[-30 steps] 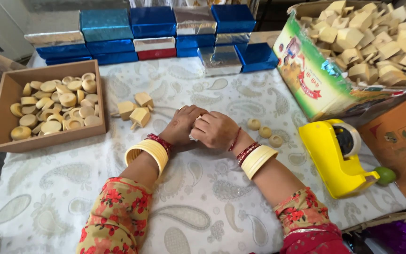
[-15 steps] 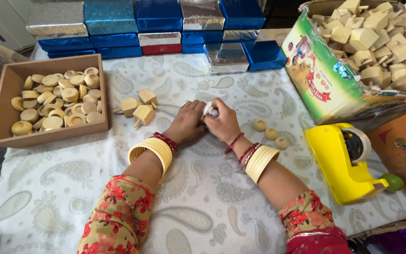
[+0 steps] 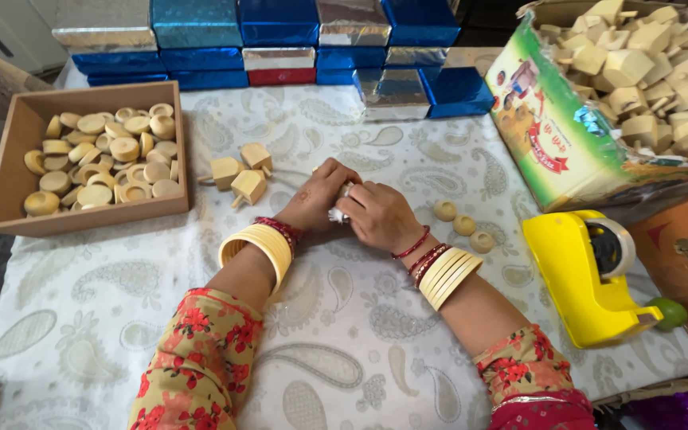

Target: The recorder is wrapping small wooden pieces in silver foil and using tape to secure the packaging.

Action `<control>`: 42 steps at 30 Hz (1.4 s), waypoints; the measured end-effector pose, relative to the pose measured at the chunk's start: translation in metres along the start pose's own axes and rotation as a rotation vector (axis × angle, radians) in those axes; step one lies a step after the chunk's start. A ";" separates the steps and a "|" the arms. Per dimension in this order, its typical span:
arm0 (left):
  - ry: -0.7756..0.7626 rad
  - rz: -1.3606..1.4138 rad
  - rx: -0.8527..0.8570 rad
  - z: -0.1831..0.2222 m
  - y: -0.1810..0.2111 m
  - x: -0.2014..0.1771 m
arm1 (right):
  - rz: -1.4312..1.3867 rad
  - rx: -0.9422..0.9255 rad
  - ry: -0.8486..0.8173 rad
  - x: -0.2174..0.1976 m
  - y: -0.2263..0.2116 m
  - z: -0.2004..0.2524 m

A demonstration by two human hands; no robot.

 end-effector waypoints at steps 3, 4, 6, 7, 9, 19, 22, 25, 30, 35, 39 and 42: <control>0.005 -0.137 -0.016 -0.003 0.003 -0.002 | -0.058 0.090 0.006 0.005 0.006 0.000; 0.005 -0.139 -0.024 -0.002 -0.001 0.003 | -0.065 0.088 0.005 0.007 0.005 -0.001; 0.074 -0.200 0.041 -0.002 0.001 0.007 | -0.159 0.284 0.124 0.000 0.019 0.002; 0.075 -0.200 0.043 -0.003 0.000 0.008 | -0.157 0.283 0.126 0.002 0.021 0.003; 0.066 -0.213 -0.028 -0.006 -0.005 0.010 | -0.315 0.394 0.265 -0.002 0.034 0.008; -0.005 -0.224 -0.021 -0.005 -0.017 0.015 | -1.342 1.055 0.502 0.066 0.146 0.082; -0.013 -0.193 -0.032 -0.002 -0.015 0.014 | -0.673 0.709 0.408 0.021 0.097 0.050; -0.008 -0.010 -0.119 -0.001 -0.010 0.002 | -0.101 0.144 0.155 -0.004 0.016 0.007; 0.002 -0.114 0.056 0.000 0.009 0.000 | -0.153 0.209 0.073 0.008 0.009 0.004; 0.014 -0.174 0.071 -0.002 -0.015 0.022 | -0.224 0.300 0.129 -0.002 0.017 0.001; -0.031 -0.229 -0.018 -0.006 -0.015 0.023 | -0.307 0.439 0.240 0.005 0.044 0.015; -0.080 -0.335 -0.112 -0.008 -0.006 0.012 | -0.648 0.777 0.359 0.033 0.107 0.051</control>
Point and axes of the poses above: each hand's wrist, its own z-axis away from the middle knuckle, its own x-axis out of the palm, y = z × x, the point moved 8 cm from there along -z, towards the middle knuckle, and after that the axes turned 14 degrees about -z, right-handed, at the moved point
